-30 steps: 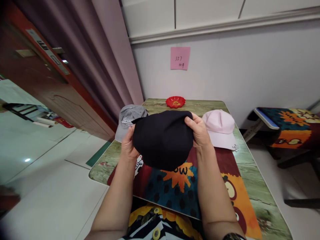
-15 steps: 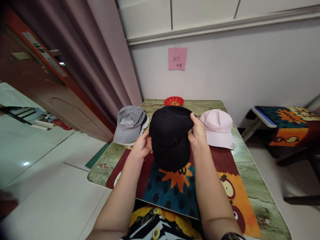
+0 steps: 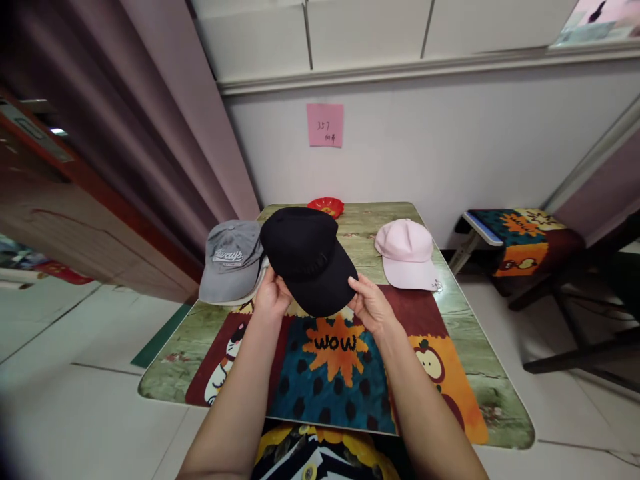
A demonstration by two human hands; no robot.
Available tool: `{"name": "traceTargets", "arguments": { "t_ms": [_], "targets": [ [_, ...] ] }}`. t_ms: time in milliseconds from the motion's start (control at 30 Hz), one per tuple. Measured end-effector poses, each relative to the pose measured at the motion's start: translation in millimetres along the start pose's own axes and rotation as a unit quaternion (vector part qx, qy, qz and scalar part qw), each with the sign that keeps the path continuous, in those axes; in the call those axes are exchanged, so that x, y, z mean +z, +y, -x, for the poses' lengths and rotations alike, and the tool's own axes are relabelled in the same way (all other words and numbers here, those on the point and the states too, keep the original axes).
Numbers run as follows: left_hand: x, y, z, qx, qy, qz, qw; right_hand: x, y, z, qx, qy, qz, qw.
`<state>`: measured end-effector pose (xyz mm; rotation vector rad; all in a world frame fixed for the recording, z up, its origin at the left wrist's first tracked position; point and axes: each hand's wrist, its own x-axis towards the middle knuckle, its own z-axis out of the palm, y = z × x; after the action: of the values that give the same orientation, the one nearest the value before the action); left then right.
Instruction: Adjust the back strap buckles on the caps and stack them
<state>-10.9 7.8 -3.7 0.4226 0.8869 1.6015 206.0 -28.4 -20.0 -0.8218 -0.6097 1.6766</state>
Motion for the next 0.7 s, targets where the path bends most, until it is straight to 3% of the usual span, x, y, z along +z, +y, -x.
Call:
{"name": "traceTargets", "arguments": {
  "t_ms": [167,300,433,600,700],
  "targets": [
    [-5.1,-24.6,1.4,-0.014,-0.038,-0.127,0.991,-20.3,-23.0,-7.6,-0.112,0.062,-0.017,0.992],
    [-25.2,-55.2,0.8,0.043,-0.014,-0.26,0.964,-45.7,-71.4,-31.8,-0.245,0.117,-0.002,0.963],
    [-39.8,-76.8,-0.6,0.122,-0.021,-0.352,0.928,-84.8,-106.8,-54.3,-0.295,0.193,-0.066,0.933],
    [-40.6,-80.5,-0.8,0.135,-0.034,-0.396,0.908,-141.3,-93.2,-66.4,-0.231,0.366,-0.004,0.901],
    [-40.2,-79.7,-0.6,0.138,-0.035,-0.401,0.905,-163.8,-73.3,-66.2,-0.231,0.384,0.023,0.894]
  ]
}}
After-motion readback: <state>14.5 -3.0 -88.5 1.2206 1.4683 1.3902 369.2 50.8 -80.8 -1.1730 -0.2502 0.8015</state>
